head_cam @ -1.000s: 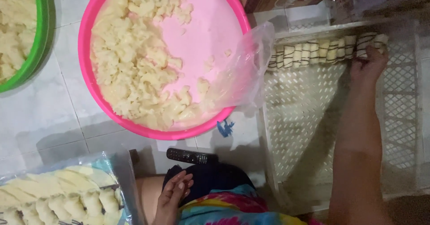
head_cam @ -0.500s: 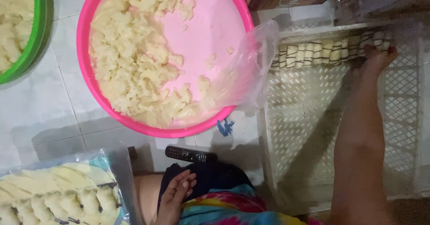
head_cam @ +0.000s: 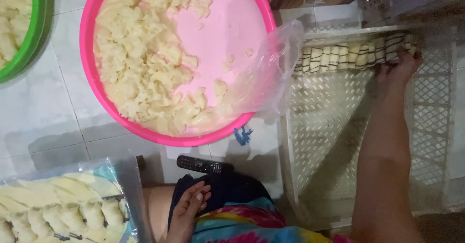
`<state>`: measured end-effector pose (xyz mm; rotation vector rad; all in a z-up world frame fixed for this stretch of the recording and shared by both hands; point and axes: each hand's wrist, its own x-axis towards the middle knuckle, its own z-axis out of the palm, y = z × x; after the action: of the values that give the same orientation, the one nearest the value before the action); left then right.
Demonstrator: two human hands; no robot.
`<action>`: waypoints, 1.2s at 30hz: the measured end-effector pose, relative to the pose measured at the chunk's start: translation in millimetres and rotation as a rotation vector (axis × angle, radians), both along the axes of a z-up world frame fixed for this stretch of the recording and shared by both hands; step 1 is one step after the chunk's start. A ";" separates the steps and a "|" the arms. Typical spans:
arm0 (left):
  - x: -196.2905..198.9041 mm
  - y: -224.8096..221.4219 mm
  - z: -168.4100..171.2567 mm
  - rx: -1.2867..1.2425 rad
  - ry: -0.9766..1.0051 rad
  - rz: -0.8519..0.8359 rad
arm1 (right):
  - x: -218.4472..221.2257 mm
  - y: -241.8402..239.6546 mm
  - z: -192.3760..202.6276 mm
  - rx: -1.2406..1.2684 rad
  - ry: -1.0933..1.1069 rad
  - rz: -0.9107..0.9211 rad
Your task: Rolling thin strips of dough with a filling into small cylindrical shapes on a flat surface.
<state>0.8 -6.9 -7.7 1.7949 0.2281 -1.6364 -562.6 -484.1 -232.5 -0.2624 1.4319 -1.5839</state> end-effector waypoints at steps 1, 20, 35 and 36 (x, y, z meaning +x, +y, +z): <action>-0.4 -1.4 0.6 0.030 -0.003 -0.015 | -19.2 -3.0 -21.2 0.044 0.072 0.006; -6.1 -8.8 2.1 0.147 0.079 -0.016 | -37.8 -0.1 -56.8 -0.112 0.579 0.141; -6.4 -1.3 -0.6 0.081 0.075 -0.081 | -113.6 -36.4 -121.4 -0.226 0.622 0.414; -5.1 -5.0 5.3 0.081 0.075 -0.076 | -88.5 -29.3 -77.1 -0.227 0.622 0.419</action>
<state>-4.3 -11.9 -2.4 1.8240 0.2669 -1.7727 -651.1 -513.5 -309.6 -1.1933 1.5094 -1.3627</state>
